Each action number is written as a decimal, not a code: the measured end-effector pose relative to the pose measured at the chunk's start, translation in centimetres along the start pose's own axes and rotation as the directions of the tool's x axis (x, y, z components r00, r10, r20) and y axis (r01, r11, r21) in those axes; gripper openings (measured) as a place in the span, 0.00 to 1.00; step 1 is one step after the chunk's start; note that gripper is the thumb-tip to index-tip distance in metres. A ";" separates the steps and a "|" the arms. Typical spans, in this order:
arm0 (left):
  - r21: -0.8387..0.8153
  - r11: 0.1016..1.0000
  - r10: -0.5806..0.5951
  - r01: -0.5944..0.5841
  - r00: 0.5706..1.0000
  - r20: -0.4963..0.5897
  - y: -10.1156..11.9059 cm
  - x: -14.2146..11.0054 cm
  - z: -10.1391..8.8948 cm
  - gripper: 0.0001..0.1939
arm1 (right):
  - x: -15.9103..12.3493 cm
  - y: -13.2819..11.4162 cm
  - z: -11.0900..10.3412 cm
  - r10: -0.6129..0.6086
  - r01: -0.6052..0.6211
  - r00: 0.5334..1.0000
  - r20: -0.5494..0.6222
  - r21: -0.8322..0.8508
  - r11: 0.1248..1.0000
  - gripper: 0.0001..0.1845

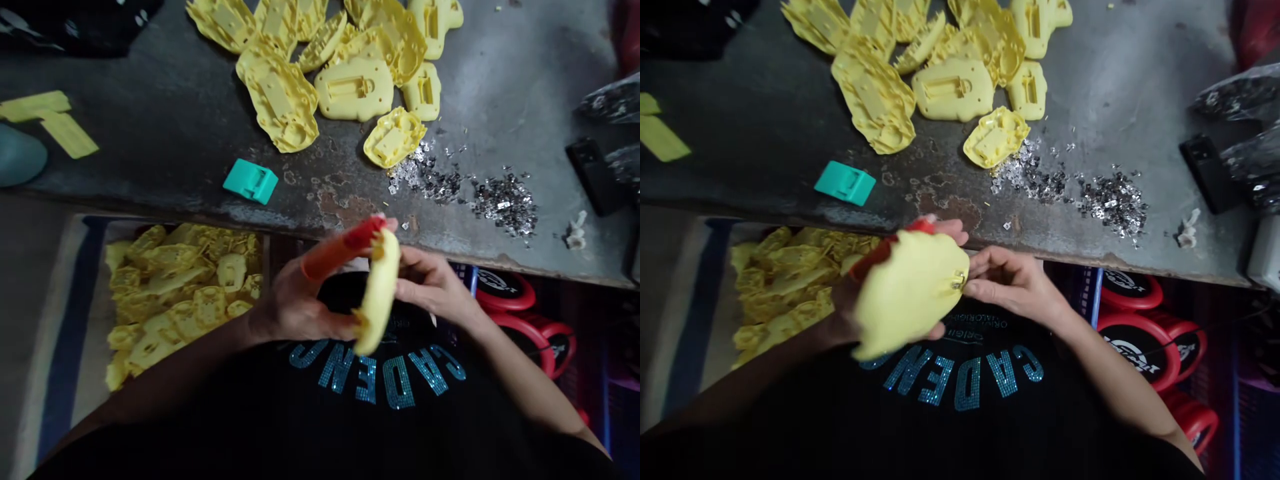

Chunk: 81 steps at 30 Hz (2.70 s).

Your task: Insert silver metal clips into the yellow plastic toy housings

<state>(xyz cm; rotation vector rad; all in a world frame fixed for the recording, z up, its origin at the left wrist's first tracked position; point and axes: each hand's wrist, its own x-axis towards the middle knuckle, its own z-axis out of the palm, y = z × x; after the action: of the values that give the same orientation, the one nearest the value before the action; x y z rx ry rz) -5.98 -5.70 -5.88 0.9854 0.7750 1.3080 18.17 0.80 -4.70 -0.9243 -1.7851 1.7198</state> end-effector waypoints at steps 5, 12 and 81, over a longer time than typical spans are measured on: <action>-0.227 0.969 0.068 -0.093 0.991 -0.115 0.0 0.5 0.0 0.38 | 1.9 -1.3 -4.1 -0.281 0.020 0.956 -0.084 -0.937 0.350 0.08; -0.442 0.880 -0.241 0.172 0.965 -0.105 -0.6 0.5 0.1 0.33 | 3.4 -1.3 -3.8 -0.255 0.036 0.966 0.036 -0.999 -0.003 0.15; -0.024 0.915 -0.404 0.404 0.913 -0.053 -1.0 -0.5 4.4 0.25 | -2.6 -2.4 -3.3 -0.513 0.274 0.851 -0.113 -0.739 0.616 0.26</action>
<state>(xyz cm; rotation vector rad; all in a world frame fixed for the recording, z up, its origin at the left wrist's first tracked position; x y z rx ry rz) -1.64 -6.80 -5.00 0.7295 0.9561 0.9800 22.01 1.04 -1.72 -0.9060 -2.2273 0.5284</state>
